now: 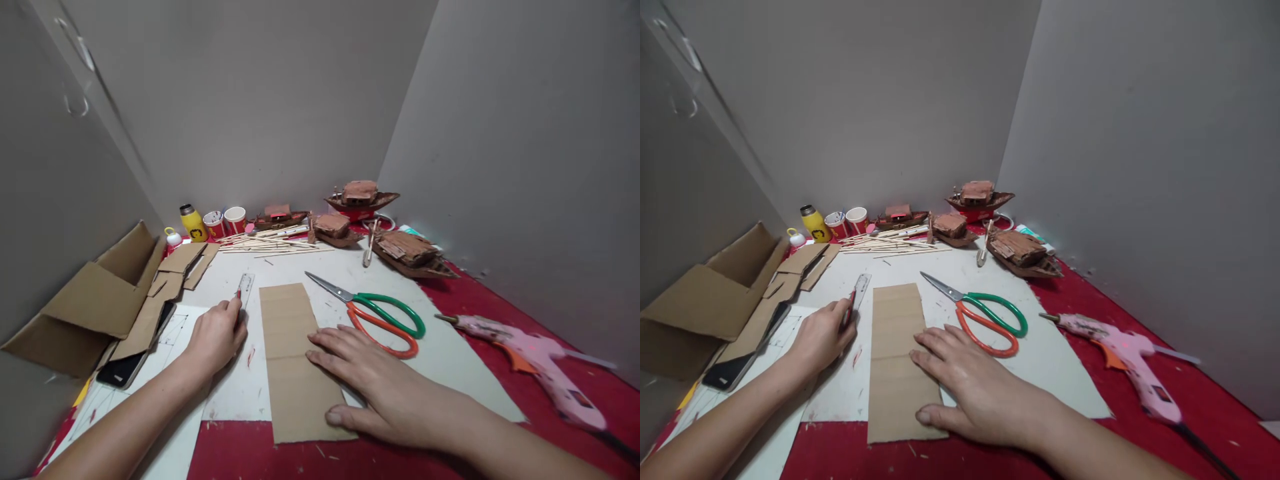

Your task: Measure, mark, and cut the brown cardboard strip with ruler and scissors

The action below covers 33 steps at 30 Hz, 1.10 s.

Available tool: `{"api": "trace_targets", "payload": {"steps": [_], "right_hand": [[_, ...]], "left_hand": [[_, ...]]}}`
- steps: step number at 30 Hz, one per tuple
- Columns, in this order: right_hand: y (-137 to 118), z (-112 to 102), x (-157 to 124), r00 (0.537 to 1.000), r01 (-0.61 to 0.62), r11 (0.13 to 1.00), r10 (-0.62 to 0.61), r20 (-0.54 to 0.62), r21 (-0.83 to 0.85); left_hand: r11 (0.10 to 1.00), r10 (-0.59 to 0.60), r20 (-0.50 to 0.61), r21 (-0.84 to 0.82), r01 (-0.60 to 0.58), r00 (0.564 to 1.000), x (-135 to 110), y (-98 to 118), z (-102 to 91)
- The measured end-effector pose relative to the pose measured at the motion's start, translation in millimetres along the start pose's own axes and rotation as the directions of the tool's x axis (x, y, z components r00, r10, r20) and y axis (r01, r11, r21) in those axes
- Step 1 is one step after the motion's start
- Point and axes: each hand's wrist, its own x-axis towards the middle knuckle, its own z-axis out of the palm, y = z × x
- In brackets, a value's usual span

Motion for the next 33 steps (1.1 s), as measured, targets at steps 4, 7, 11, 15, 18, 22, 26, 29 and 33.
{"api": "trace_targets", "payload": {"steps": [4, 7, 11, 15, 18, 22, 26, 29, 33], "right_hand": [[12.9, 15.0, -6.5, 0.995, 0.055, 0.997, -0.059, -0.081, -0.049], [28.9, 27.5, -9.1, 0.965, 0.146, 0.984, -0.164, -0.203, -0.1], [31.5, 28.4, -6.4, 0.897, 0.249, 0.964, -0.266, -0.352, -0.094], [16.0, 14.5, -3.9, 0.875, 0.303, 0.952, -0.295, -0.384, -0.039], [8.8, 5.4, -3.3, 0.874, 0.301, 0.953, -0.293, -0.387, -0.04], [6.2, 2.5, -3.5, 0.863, 0.305, 0.951, -0.295, -0.41, -0.041], [5.3, 3.6, -1.6, 0.844, 0.312, 0.949, -0.294, -0.448, -0.034], [4.0, 3.9, 0.2, 0.828, 0.311, 0.95, -0.277, -0.488, -0.013], [1.4, 5.8, 0.9, 0.78, 0.292, 0.955, -0.213, -0.589, 0.041]], "left_hand": [[0.999, -0.033, 0.024, -0.029, 0.033, 0.999, -1.7, 3.5, -1.7], [0.998, -0.039, 0.066, -0.047, 0.043, 0.997, -1.1, 7.3, -5.0], [0.998, -0.042, 0.142, -0.048, 0.049, 0.989, 6.6, 9.9, -9.5], [0.996, -0.018, 0.195, -0.083, 0.035, 0.981, 19.9, 13.9, -14.3], [0.988, -0.038, 0.192, -0.141, 0.066, 0.981, 31.0, 13.9, -19.9], [0.937, -0.121, 0.19, -0.303, 0.175, 0.974, 40.8, -2.2, -27.7], [0.767, -0.194, 0.244, -0.566, 0.302, 0.95, 40.9, -29.1, -30.1], [0.554, -0.188, 0.268, -0.765, 0.328, 0.945, 34.2, -36.8, -31.9], [0.253, -0.067, 0.277, -0.924, 0.285, 0.958, 20.0, -15.4, -37.2]]}}
